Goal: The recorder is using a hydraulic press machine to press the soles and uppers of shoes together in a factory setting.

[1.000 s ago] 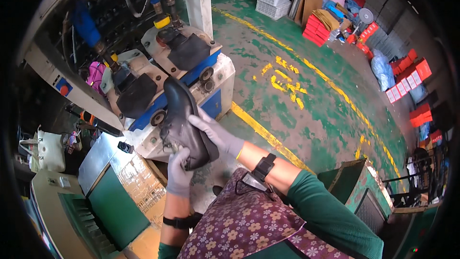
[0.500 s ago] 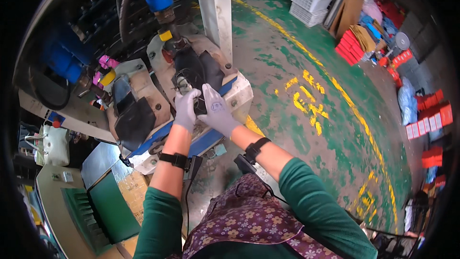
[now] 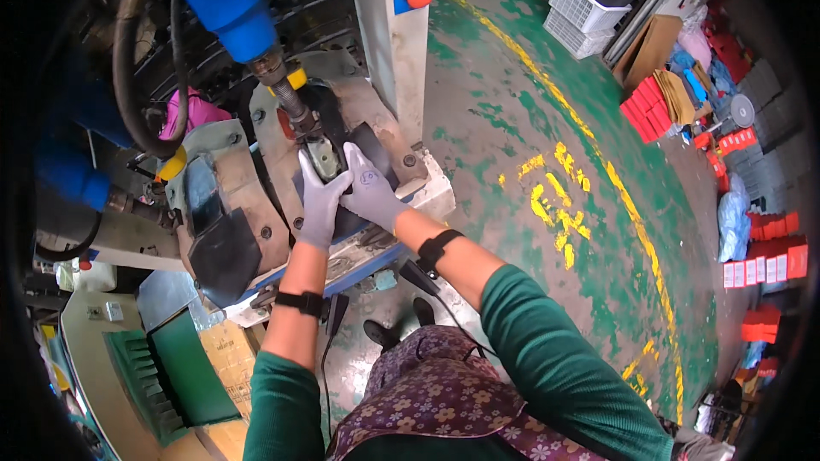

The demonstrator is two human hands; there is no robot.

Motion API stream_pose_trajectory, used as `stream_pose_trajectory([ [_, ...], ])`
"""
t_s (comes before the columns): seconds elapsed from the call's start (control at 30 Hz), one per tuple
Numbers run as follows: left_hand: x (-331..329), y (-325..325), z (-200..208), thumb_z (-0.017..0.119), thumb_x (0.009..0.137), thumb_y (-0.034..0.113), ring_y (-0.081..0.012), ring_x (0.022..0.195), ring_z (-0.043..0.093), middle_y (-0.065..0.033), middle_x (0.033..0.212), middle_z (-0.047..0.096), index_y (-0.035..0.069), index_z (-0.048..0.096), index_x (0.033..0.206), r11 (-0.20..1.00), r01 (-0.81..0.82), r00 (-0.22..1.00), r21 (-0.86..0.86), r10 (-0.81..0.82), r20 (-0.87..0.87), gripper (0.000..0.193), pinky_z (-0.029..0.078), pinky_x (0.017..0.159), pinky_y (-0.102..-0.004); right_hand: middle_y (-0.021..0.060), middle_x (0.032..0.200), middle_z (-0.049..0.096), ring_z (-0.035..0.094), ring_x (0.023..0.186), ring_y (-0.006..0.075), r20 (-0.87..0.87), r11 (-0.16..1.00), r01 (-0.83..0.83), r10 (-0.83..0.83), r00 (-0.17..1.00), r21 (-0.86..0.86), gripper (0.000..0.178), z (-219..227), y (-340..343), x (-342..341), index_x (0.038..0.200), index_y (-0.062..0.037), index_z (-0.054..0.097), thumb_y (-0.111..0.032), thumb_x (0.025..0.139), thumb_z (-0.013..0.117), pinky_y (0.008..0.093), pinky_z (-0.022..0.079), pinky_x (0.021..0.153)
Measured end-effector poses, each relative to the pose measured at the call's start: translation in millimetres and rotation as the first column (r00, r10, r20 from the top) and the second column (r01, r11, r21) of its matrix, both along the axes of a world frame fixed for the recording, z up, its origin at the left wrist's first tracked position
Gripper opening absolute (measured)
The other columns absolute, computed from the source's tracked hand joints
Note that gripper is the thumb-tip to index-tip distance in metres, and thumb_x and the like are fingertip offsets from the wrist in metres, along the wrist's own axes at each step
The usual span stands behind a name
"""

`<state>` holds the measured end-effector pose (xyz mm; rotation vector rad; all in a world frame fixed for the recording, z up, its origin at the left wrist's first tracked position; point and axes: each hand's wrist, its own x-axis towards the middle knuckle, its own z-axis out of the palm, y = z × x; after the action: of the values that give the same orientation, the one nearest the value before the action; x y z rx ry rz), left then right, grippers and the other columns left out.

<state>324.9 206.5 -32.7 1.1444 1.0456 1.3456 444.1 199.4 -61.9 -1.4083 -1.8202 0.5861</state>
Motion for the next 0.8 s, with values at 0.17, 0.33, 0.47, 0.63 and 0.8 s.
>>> stream_pose_trajectory([
  [0.17,-7.3,1.0,3.4,0.071,0.081,0.003,-0.0174,0.119,0.051,-0.0071,0.13,0.05,0.004,0.027,0.148,0.992,0.058,0.992,0.112,-0.044,-0.122,0.081,0.044,0.101,-0.0313,0.0279,0.149,0.036,0.037,0.139,0.0385,0.033,0.999,-0.023,0.022,0.999,0.048,0.091,-4.6,13.1,-2.4,0.149,0.005,0.024,-0.027,0.078,0.073,0.0406,0.031,0.116],
  [0.33,-11.1,16.8,8.7,0.071,0.078,0.0,-0.0187,0.123,0.05,-0.0093,0.137,0.047,0.004,0.025,0.151,0.989,0.094,0.972,0.111,-0.067,-0.224,0.086,0.041,0.105,-0.0323,0.0284,0.147,0.038,0.042,0.136,0.0385,-0.015,0.986,-0.165,0.166,0.986,0.027,0.089,1.8,43.6,11.8,0.149,0.0043,0.025,-0.026,0.078,0.071,0.0397,0.035,0.114],
  [0.47,-38.4,19.0,8.1,0.066,0.08,0.006,-0.0262,0.138,0.041,-0.0147,0.152,0.037,-0.002,0.017,0.154,0.942,0.334,0.913,0.025,-0.33,0.241,0.09,0.03,0.115,-0.0359,0.0234,0.138,0.05,0.06,0.115,0.0316,-0.195,0.901,-0.381,0.343,0.919,-0.208,0.064,17.3,57.4,66.7,0.145,-0.0012,0.04,-0.012,0.085,0.059,0.0385,0.048,0.098],
  [0.63,-56.4,50.6,18.4,0.066,0.089,0.011,-0.0258,0.136,0.042,-0.0167,0.15,0.039,0.003,0.031,0.152,0.989,0.129,0.987,0.069,-0.135,0.085,0.073,0.034,0.112,-0.0337,0.0176,0.131,0.054,0.063,0.107,0.0262,-0.385,0.954,-0.3,0.275,0.881,-0.005,0.051,45.9,99.8,50.9,0.14,-0.0078,0.05,-0.014,0.09,0.061,0.0343,0.05,0.093],
  [0.8,-60.9,97.4,13.9,0.067,0.085,0.003,-0.0182,0.116,0.056,-0.0096,0.132,0.055,0.006,0.06,0.13,0.963,-0.008,0.92,0.268,0.112,-0.376,0.046,0.045,0.1,-0.0307,0.0125,0.133,0.051,0.052,0.126,0.0232,-0.259,0.85,-0.502,0.454,0.852,-0.161,0.063,67.4,134.1,39.9,0.146,-0.0071,0.043,-0.025,0.09,0.067,0.0342,0.04,0.107],
])
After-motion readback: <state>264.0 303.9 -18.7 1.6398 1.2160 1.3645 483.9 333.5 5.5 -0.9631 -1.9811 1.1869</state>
